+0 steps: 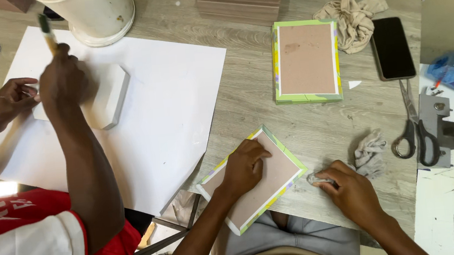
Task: The person applies glue to the edges of book covers using a brush, then presses them onto the book block and wipes the surface with a cloth. They repeat this process for multiple books, stacking the finished items on the table.
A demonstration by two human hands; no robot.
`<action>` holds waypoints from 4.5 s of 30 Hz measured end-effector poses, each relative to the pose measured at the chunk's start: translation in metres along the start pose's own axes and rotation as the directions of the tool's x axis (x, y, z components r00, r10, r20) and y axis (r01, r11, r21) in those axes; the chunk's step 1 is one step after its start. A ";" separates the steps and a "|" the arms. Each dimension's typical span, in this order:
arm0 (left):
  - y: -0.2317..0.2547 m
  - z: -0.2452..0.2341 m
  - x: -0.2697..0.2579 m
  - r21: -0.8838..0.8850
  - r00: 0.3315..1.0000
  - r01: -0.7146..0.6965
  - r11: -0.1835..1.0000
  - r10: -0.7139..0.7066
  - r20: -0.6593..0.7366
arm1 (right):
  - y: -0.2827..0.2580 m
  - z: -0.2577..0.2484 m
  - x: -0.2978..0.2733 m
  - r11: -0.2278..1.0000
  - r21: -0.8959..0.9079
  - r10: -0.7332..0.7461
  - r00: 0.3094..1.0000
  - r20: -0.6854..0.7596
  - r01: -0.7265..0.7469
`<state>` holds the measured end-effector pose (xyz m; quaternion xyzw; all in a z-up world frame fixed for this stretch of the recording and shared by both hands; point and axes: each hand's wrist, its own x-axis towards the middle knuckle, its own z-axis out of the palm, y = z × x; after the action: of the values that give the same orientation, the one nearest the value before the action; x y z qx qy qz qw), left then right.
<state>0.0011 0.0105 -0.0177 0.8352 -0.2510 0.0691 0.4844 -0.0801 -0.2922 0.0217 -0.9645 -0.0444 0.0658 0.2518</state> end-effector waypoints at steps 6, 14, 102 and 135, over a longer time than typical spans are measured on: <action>0.064 -0.057 -0.057 -0.261 0.755 0.212 0.942 -0.327 -0.569 | 0.007 -0.014 -0.022 0.970 0.166 0.204 0.967 -0.150 -0.179; 0.068 -0.008 -0.150 -0.877 0.078 0.415 0.240 -0.970 -0.229 | -0.024 -0.001 0.000 0.959 0.272 0.200 0.873 -0.444 -0.082; 0.202 -0.080 -0.022 0.124 0.967 0.008 0.992 -0.039 0.253 | -0.145 -0.140 -0.023 0.918 0.396 -0.090 0.989 0.118 0.036; 0.163 -0.065 -0.019 -0.487 0.853 0.515 0.705 -0.361 0.377 | -0.114 -0.086 -0.009 0.539 -0.297 -0.835 0.546 -0.068 0.788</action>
<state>-0.0863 0.0064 0.1360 0.6875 -0.1121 -0.2347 0.6780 -0.0817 -0.2358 0.1530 -0.8557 -0.4702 -0.1625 0.1425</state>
